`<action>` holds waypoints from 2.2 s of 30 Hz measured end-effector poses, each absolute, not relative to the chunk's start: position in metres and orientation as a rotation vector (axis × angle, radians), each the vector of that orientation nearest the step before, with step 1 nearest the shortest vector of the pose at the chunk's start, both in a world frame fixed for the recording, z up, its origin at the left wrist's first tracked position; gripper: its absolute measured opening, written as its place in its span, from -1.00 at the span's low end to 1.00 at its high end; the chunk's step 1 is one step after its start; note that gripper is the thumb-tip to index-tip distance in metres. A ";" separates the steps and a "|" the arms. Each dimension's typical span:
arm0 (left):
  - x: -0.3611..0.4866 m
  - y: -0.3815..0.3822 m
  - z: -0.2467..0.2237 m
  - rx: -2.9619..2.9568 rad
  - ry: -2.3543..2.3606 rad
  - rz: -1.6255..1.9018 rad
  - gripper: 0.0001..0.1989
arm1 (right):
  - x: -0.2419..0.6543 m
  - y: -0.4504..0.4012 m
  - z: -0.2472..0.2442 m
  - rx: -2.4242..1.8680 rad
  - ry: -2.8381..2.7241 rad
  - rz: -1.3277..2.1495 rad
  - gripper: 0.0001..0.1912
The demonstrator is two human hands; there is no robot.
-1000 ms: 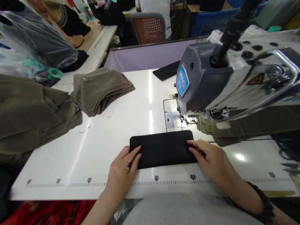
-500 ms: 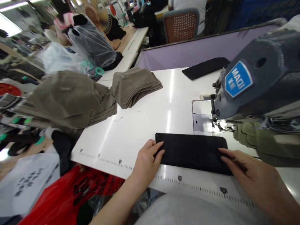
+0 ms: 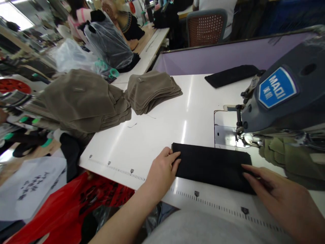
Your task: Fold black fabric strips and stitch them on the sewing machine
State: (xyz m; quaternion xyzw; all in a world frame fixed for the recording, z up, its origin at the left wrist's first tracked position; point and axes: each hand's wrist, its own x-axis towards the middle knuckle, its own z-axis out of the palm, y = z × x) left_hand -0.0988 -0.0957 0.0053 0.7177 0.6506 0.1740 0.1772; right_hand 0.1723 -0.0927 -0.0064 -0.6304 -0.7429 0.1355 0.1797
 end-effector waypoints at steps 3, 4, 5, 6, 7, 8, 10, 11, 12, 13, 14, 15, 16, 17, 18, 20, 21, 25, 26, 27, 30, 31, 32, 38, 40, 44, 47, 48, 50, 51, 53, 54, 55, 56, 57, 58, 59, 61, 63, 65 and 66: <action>-0.098 -0.095 0.009 2.277 1.860 0.438 -0.78 | 0.169 -0.092 -0.002 -1.687 -2.214 0.305 -0.57; -0.097 -0.094 0.011 2.399 1.796 0.414 -0.76 | 0.166 -0.091 0.000 -1.689 -2.256 0.219 -0.57; -0.096 -0.092 0.013 2.526 1.675 0.375 -0.74 | 0.164 -0.090 0.002 -1.687 -2.309 0.126 -0.59; -0.095 -0.089 0.015 2.636 1.517 0.318 -0.71 | 0.161 -0.089 0.004 -1.676 -2.358 0.027 -0.61; -0.093 -0.086 0.017 2.716 1.356 0.250 -0.69 | 0.157 -0.088 0.006 -1.639 -2.402 -0.065 -0.64; -0.090 -0.083 0.019 2.766 1.226 0.179 -0.69 | 0.153 -0.087 0.006 -1.560 -2.442 -0.134 -0.68; -0.080 -0.078 0.022 2.809 1.147 0.067 -0.71 | 0.147 -0.084 0.004 -1.303 -2.518 -0.185 -0.69; -0.074 -0.076 0.023 2.804 1.189 0.027 -0.74 | 0.144 -0.083 0.001 -1.164 -2.561 -0.164 -0.64; -0.066 -0.074 0.024 2.783 1.262 0.002 -0.76 | 0.142 -0.082 -0.002 -1.057 -2.593 -0.128 -0.61; -0.059 -0.074 0.025 2.747 1.346 -0.018 -0.75 | 0.140 -0.082 -0.006 -0.995 -2.612 -0.090 -0.59; -0.051 -0.075 0.024 2.700 1.433 -0.032 -0.70 | 0.139 -0.082 -0.010 -0.973 -2.620 -0.054 -0.60; -0.045 -0.077 0.023 2.651 1.513 -0.039 -0.64 | 0.138 -0.082 -0.014 -0.980 -2.618 -0.027 -0.63; -0.040 -0.079 0.021 2.612 1.577 -0.037 -0.58 | 0.137 -0.083 -0.017 -1.001 -2.611 -0.006 -0.66; -0.036 -0.082 0.018 2.588 1.630 -0.021 -0.55 | 0.137 -0.083 -0.019 -1.025 -2.605 0.013 -0.69; -0.033 -0.085 0.014 2.577 1.667 0.008 -0.52 | 0.137 -0.084 -0.020 -1.046 -2.600 0.025 -0.71; -0.033 -0.090 0.005 2.587 1.706 0.092 -0.44 | 0.136 -0.085 -0.022 -1.087 -2.605 0.031 -0.66; -0.035 -0.091 0.000 2.597 1.714 0.129 -0.40 | 0.136 -0.086 -0.022 -1.107 -2.617 0.027 -0.61; -0.053 -0.094 -0.016 2.631 1.707 0.126 -0.25 | 0.137 -0.086 -0.023 -1.165 -2.671 0.022 -0.55; -0.061 -0.095 -0.019 2.636 1.728 0.118 -0.22 | 0.137 -0.086 -0.023 -1.181 -2.675 0.028 -0.55; -0.070 -0.096 -0.022 2.636 1.763 0.116 -0.20 | 0.138 -0.086 -0.023 -1.194 -2.677 0.034 -0.55; -0.096 -0.103 -0.024 2.621 1.929 0.137 -0.21 | 0.137 -0.085 -0.023 -1.207 -2.686 0.041 -0.55; -0.103 -0.106 -0.023 2.621 1.989 0.157 -0.24 | 0.137 -0.085 -0.023 -1.209 -2.687 0.041 -0.55; -0.107 -0.109 -0.020 2.628 2.031 0.176 -0.30 | 0.136 -0.085 -0.023 -1.211 -2.685 0.041 -0.55; -0.070 -0.105 0.005 2.955 1.276 0.196 -0.66 | 0.138 -0.092 -0.020 -1.318 -2.589 0.016 -0.55; -0.049 -0.088 0.008 2.893 1.309 0.171 -0.63 | 0.146 -0.093 -0.016 -1.390 -2.510 -0.018 -0.53; -0.020 -0.040 0.006 2.762 1.432 0.081 -0.35 | 0.171 -0.084 -0.001 -1.364 -2.508 0.027 -0.67; -0.011 -0.008 0.004 2.807 1.287 0.049 -0.31 | 0.189 -0.065 0.009 -1.218 -2.669 0.108 -0.70; -0.009 -0.001 0.004 2.825 1.245 0.039 -0.32 | 0.193 -0.058 0.010 -1.168 -2.718 0.132 -0.70; -0.006 0.008 0.006 2.861 1.187 0.028 -0.35 | 0.200 -0.047 0.010 -1.090 -2.773 0.153 -0.69; -0.005 0.010 0.006 2.880 1.156 0.030 -0.40 | 0.202 -0.043 0.008 -1.069 -2.774 0.150 -0.68; -0.002 0.009 0.007 2.913 1.072 0.044 -0.57 | 0.205 -0.039 0.003 -1.050 -2.746 0.131 -0.67; -0.001 0.007 0.007 2.923 1.029 0.058 -0.63 | 0.205 -0.038 0.000 -1.049 -2.728 0.122 -0.67; 0.000 0.005 0.006 2.926 0.993 0.075 -0.67 | 0.206 -0.038 -0.003 -1.046 -2.713 0.116 -0.66; 0.001 0.004 0.005 2.923 0.973 0.094 -0.68 | 0.206 -0.038 -0.005 -1.041 -2.706 0.112 -0.66; 0.001 0.002 0.004 2.917 0.966 0.111 -0.66 | 0.206 -0.038 -0.007 -1.035 -2.699 0.105 -0.65; 0.001 0.002 0.002 2.909 0.968 0.124 -0.63 | 0.207 -0.039 -0.008 -1.033 -2.690 0.098 -0.64; 0.001 0.002 0.001 2.902 0.975 0.133 -0.60 | 0.207 -0.039 -0.008 -1.038 -2.678 0.092 -0.64; 0.000 0.003 -0.001 2.889 0.987 0.139 -0.57 | 0.207 -0.039 -0.008 -1.067 -2.655 0.094 -0.64; 0.000 0.005 -0.002 2.882 0.991 0.151 -0.57 | 0.206 -0.039 -0.007 -1.102 -2.641 0.098 -0.65; -0.001 0.007 -0.001 2.875 0.989 0.167 -0.58 | 0.206 -0.038 -0.007 -1.126 -2.634 0.099 -0.66; -0.001 0.007 -0.001 2.870 0.989 0.173 -0.58 | 0.205 -0.038 -0.007 -1.134 -2.633 0.101 -0.66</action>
